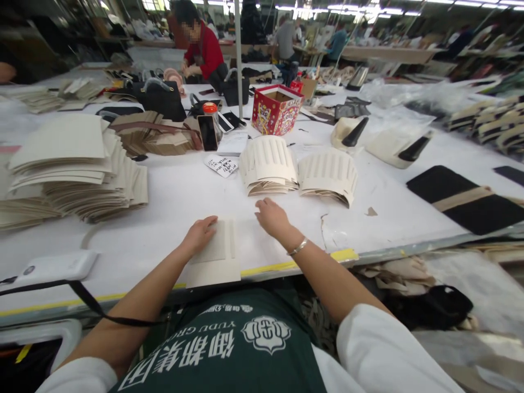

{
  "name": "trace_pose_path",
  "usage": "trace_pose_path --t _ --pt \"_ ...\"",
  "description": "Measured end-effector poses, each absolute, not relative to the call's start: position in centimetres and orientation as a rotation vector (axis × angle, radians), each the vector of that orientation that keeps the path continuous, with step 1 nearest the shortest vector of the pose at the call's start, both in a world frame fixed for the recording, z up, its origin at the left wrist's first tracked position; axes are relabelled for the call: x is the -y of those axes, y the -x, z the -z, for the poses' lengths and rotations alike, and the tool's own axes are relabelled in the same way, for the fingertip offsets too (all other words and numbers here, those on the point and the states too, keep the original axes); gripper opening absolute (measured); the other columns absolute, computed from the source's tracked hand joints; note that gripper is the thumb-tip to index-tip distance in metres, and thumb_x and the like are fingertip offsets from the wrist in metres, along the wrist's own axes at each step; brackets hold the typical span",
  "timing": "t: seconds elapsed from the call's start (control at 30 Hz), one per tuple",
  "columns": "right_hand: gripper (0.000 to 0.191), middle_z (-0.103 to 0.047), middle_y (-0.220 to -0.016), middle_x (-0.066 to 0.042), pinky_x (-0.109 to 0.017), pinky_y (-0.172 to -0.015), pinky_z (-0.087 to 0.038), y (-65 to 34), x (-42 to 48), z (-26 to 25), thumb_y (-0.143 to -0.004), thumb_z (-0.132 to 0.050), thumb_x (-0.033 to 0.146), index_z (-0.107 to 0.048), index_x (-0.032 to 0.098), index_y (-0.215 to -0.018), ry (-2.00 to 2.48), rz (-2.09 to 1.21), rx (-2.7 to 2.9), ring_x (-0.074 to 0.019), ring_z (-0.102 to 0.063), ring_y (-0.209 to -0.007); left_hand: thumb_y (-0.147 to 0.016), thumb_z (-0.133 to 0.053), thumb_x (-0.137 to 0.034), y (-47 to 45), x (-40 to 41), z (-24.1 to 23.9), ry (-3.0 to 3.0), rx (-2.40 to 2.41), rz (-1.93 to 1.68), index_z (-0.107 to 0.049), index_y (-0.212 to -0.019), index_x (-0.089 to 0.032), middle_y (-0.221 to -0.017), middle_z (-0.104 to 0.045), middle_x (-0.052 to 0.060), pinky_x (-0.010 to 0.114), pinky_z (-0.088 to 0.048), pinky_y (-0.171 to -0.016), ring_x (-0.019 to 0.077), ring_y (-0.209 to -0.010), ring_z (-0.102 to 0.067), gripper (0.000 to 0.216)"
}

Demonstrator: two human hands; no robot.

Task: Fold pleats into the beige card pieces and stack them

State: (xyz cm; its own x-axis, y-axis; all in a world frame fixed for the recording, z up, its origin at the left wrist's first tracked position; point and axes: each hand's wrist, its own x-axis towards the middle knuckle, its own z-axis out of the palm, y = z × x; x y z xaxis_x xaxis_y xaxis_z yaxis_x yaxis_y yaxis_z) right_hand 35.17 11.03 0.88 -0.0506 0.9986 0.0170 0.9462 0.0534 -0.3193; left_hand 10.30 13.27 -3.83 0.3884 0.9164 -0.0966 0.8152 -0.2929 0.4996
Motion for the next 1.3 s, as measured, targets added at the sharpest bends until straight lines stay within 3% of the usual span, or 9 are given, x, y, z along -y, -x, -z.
trace_pose_path --t 0.17,0.33,0.7,0.93,1.03,1.17,1.3 --pt "0.016 -0.065 -0.064 -0.002 -0.019 -0.056 -0.041 -27.3 -14.4 2.2 -0.081 -0.048 0.024 -0.061 0.014 -0.080 1.903 -1.017 2.057 -0.0099 -0.058 -0.054 -0.071 -0.053 -0.008 -12.2 -14.5 3.8 -2.155 -1.488 -0.289 -0.053 -0.113 -0.016 -0.108 -0.062 0.006 0.031 -0.042 -0.091 0.0196 -0.099 -0.056 0.044" --pt "0.016 -0.065 -0.057 -0.003 -0.019 -0.052 -0.040 -26.2 -16.1 3.4 -0.076 -0.048 0.019 -0.063 0.014 -0.073 2.000 -1.110 2.033 -0.0106 -0.058 -0.049 -0.069 -0.055 -0.007 -12.3 -15.8 4.0 -2.099 -1.483 -0.247 -0.052 -0.112 -0.015 -0.100 -0.064 0.004 0.024 -0.046 -0.079 0.0135 -0.080 -0.060 0.044" --pt "0.022 -0.068 -0.064 -0.007 -0.021 -0.054 -0.041 -25.7 -16.4 2.3 -0.075 -0.049 0.016 -0.062 0.010 -0.092 2.198 -1.136 2.041 -0.0147 -0.062 -0.058 -0.071 -0.049 -0.008 -12.4 -16.8 4.8 -2.094 -1.336 -0.256 -0.048 -0.114 -0.019 -0.076 -0.062 -0.001 0.027 -0.045 -0.075 0.0150 -0.076 -0.058 0.044" --pt "0.022 -0.068 -0.068 -0.008 -0.023 -0.061 -0.041 -25.7 -15.7 2.5 -0.077 -0.045 0.016 -0.063 0.011 -0.090 2.144 -0.918 2.166 -0.0175 -0.063 -0.073 -0.072 -0.058 -0.021 -9.4 -13.4 5.5 -2.168 -1.269 -0.551 -0.045 -0.115 -0.019 -0.111 -0.055 0.006 0.033 -0.045 -0.087 0.0177 -0.099 -0.054 0.045" --pt "0.021 -0.069 -0.080 -0.010 -0.023 -0.065 -0.041 -25.8 -15.6 2.2 -0.077 -0.047 0.018 -0.063 0.012 -0.090 2.122 -0.871 2.201 -0.0185 -0.062 -0.080 -0.072 -0.062 -0.028 -8.2 -12.0 5.2 -2.344 -1.278 -0.400 -0.050 -0.109 -0.017 -0.118 -0.053 0.009 0.039 -0.038 -0.097 0.0233 -0.110 -0.048 0.041" --pt "0.032 -0.064 -0.104 -0.009 -0.024 -0.072 -0.041 -25.6 -16.1 2.0 -0.079 -0.049 0.024 -0.056 0.015 -0.109 1.987 -0.717 2.320 -0.0192 -0.058 -0.093 -0.071 -0.065 -0.033 -7.9 -11.6 4.3 -2.468 -1.257 -0.138 -0.046 -0.116 -0.017 -0.129 -0.047 0.011 0.039 -0.035 -0.099 0.0268 -0.119 -0.041 0.051" --pt "0.026 -0.066 -0.099 -0.007 -0.023 -0.070 -0.041 -24.4 -16.8 2.0 -0.074 -0.054 0.020 -0.063 0.015 -0.098 1.839 -0.725 2.549 -0.0181 -0.059 -0.088 -0.068 -0.067 -0.040 -8.2 -12.5 3.6 -2.485 -1.257 0.007 -0.041 -0.122 -0.019 -0.120 -0.054 0.009 0.038 -0.041 -0.090 0.0285 -0.115 -0.042 0.063"
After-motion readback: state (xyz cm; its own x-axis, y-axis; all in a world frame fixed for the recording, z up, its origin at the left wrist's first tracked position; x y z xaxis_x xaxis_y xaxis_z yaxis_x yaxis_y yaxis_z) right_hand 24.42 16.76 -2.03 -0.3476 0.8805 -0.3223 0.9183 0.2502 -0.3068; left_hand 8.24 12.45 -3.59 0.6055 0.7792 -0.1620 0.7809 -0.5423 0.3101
